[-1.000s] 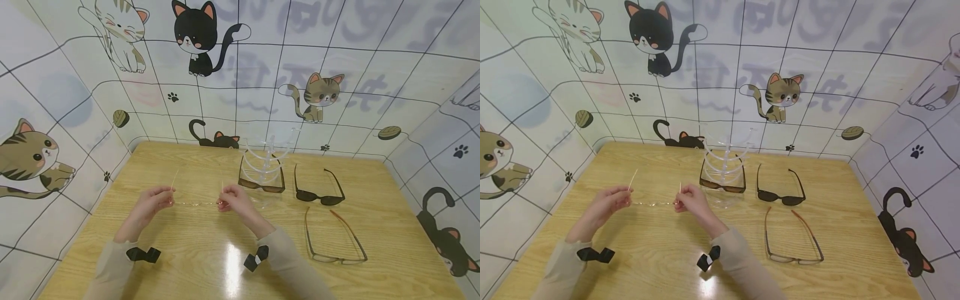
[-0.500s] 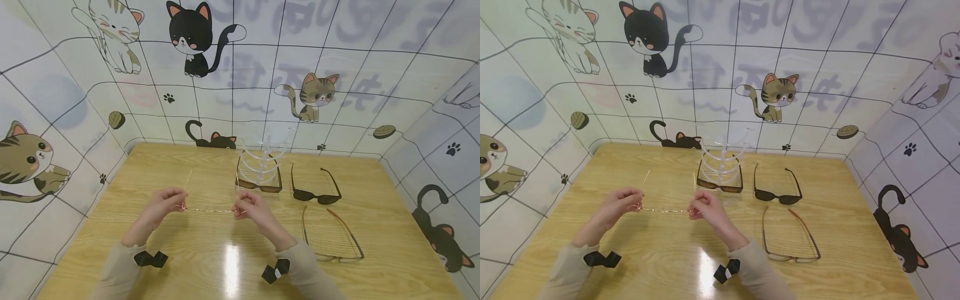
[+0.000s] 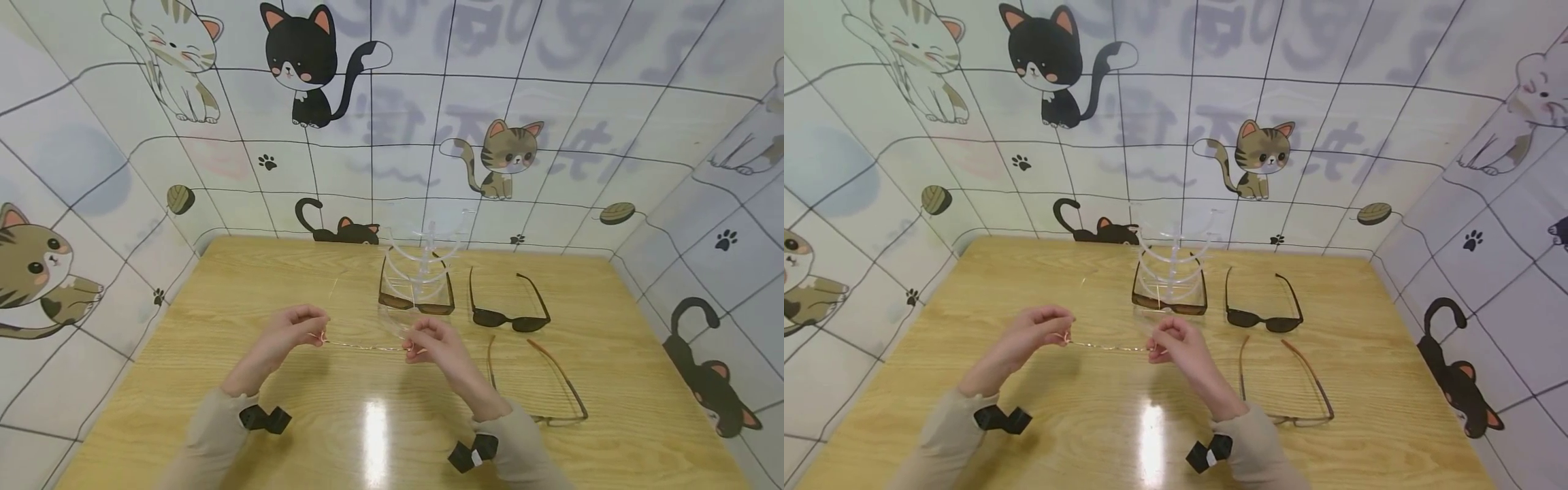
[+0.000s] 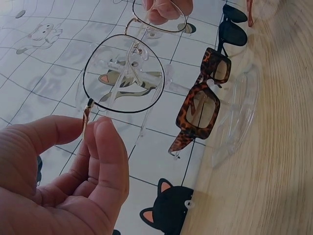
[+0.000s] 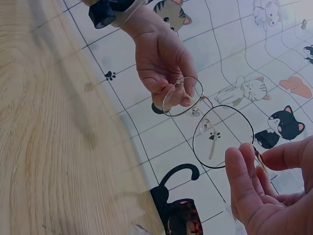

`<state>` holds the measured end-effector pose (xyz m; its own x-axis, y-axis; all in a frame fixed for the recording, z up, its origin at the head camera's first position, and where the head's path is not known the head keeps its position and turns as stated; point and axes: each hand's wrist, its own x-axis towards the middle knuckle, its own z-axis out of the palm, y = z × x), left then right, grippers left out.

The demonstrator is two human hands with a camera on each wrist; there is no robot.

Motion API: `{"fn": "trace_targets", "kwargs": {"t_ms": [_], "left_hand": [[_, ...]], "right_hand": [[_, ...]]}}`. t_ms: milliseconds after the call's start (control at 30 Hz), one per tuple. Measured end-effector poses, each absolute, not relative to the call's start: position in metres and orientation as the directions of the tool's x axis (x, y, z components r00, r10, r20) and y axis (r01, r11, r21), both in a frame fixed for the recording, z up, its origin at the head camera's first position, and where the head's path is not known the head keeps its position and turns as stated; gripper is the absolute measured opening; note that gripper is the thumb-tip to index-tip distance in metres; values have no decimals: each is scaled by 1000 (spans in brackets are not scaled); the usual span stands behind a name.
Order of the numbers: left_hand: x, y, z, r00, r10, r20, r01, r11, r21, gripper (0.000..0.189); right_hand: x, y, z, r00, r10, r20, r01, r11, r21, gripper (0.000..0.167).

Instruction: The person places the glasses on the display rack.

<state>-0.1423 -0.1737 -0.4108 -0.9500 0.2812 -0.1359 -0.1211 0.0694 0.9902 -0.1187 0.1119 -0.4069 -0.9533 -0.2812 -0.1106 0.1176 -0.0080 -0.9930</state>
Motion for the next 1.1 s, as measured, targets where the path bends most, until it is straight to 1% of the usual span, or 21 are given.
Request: {"fn": "trace_targets", "kwargs": {"t_ms": [133,267,600,700,867,933,1100], "left_hand": [[-146,-165,-411,-945,293,-142,-126,75,989,27],[-149,-157,-411,-937,319,-141,-124,73,990,24],[-155,-139,-412,-923,354,-152,-132,79,988,23],[-157,-134,-412,-923,355,-151,-130,83,988,21],[-164,-125,-414,-926,346,-154,-134,82,988,22],[-167,-120,-414,-929,332,-162,-146,71,987,23],[-177,-108,-414,-939,300,-167,-167,26,986,25]], "right_hand": [[-117,120,-406,-959,-260,-113,118,-6,-993,12],[-114,127,-405,-962,-249,-109,115,-10,-993,8],[-111,145,-408,-968,-230,-106,112,-16,-994,10],[-114,149,-409,-972,-202,-123,126,-4,-992,11],[-122,157,-410,-981,-159,-107,107,9,-994,13],[-127,160,-410,-985,-146,-92,92,9,-996,12],[-143,168,-411,-990,-98,-103,102,20,-995,12]]}}
